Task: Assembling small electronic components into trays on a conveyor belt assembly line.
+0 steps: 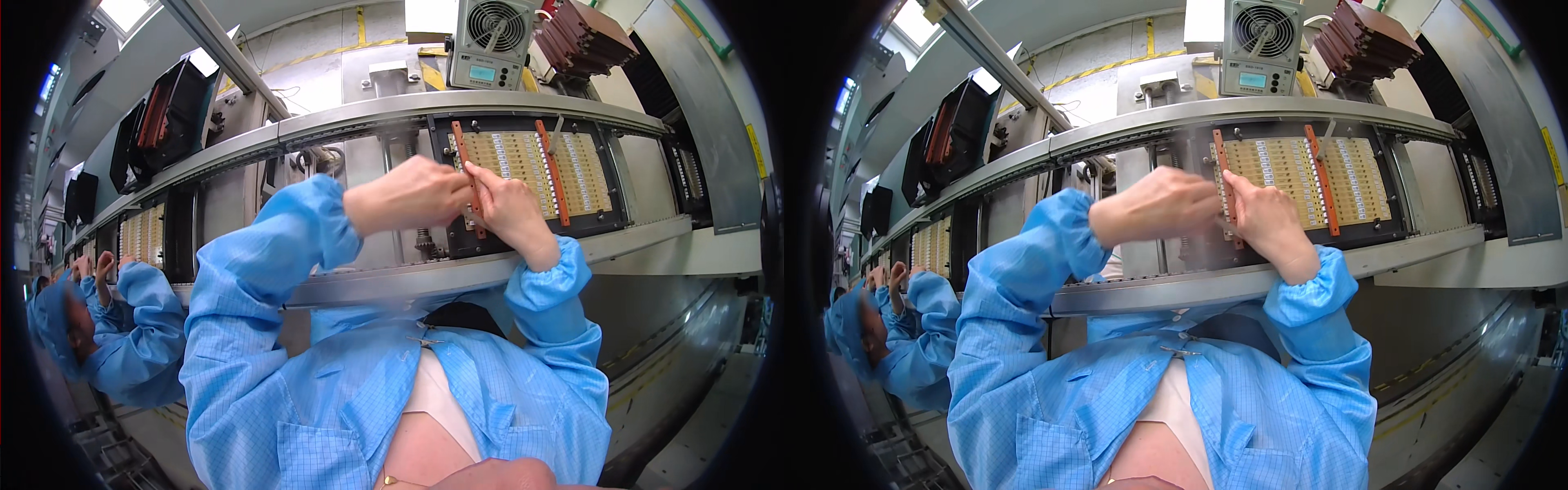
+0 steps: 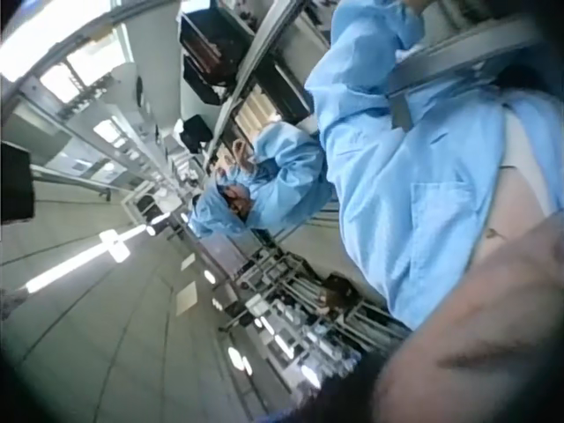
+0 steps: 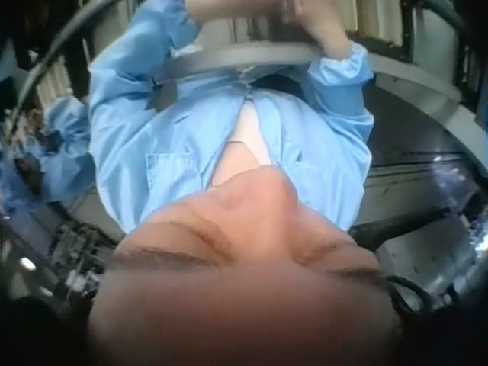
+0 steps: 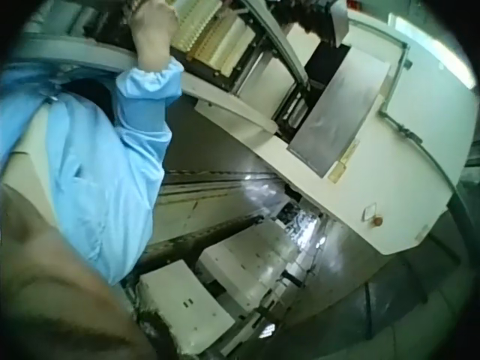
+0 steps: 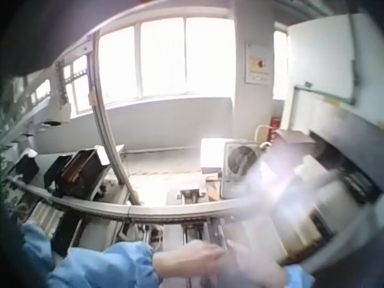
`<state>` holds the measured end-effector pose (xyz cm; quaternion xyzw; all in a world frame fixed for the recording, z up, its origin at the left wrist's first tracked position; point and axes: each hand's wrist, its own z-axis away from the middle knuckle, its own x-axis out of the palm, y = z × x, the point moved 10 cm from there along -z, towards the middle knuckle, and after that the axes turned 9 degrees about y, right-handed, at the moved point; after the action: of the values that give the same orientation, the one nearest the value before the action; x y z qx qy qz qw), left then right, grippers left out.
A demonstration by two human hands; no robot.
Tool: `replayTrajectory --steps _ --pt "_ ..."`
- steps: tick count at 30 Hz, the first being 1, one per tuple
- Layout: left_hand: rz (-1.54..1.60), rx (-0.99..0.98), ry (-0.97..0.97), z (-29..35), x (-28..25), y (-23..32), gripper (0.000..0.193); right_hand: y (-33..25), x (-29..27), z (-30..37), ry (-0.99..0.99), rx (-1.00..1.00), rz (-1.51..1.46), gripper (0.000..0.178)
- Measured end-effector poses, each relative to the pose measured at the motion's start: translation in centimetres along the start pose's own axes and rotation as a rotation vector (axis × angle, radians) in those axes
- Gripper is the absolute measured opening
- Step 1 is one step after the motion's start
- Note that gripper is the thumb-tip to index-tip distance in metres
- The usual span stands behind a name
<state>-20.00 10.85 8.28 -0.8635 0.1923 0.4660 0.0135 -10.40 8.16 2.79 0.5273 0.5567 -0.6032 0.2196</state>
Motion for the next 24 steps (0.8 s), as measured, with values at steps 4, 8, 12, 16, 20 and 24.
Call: replayTrajectory --steps 4,8,12,16,20,24 --pt "-0.057 0.063 -0.015 -1.4 1.7 -2.0 0.016 0.6 -0.5 -0.9 -0.015 -0.022 -0.089 0.030" --pt "-0.075 0.017 -0.060 -1.3 2.6 -2.7 0.015 0.9 -0.5 -1.0 -0.012 -0.015 -0.162 0.028" --pt "-0.001 -0.091 0.049 -0.4 2.5 -3.0 0.016 1.2 -0.7 -1.0 0.012 0.012 -0.149 0.028" --pt "0.049 -0.359 0.007 1.2 1.2 -4.0 0.020 1.9 -1.3 -1.5 -0.017 0.041 -0.083 0.027" --pt "-0.050 -0.467 0.128 6.4 -1.9 -4.6 0.019 -0.5 -2.3 -1.8 0.097 -0.154 -0.269 0.027" --pt "-0.276 -0.761 0.074 15.0 -3.7 -7.4 0.016 -5.8 -1.5 1.0 0.056 -0.405 -0.361 0.025"
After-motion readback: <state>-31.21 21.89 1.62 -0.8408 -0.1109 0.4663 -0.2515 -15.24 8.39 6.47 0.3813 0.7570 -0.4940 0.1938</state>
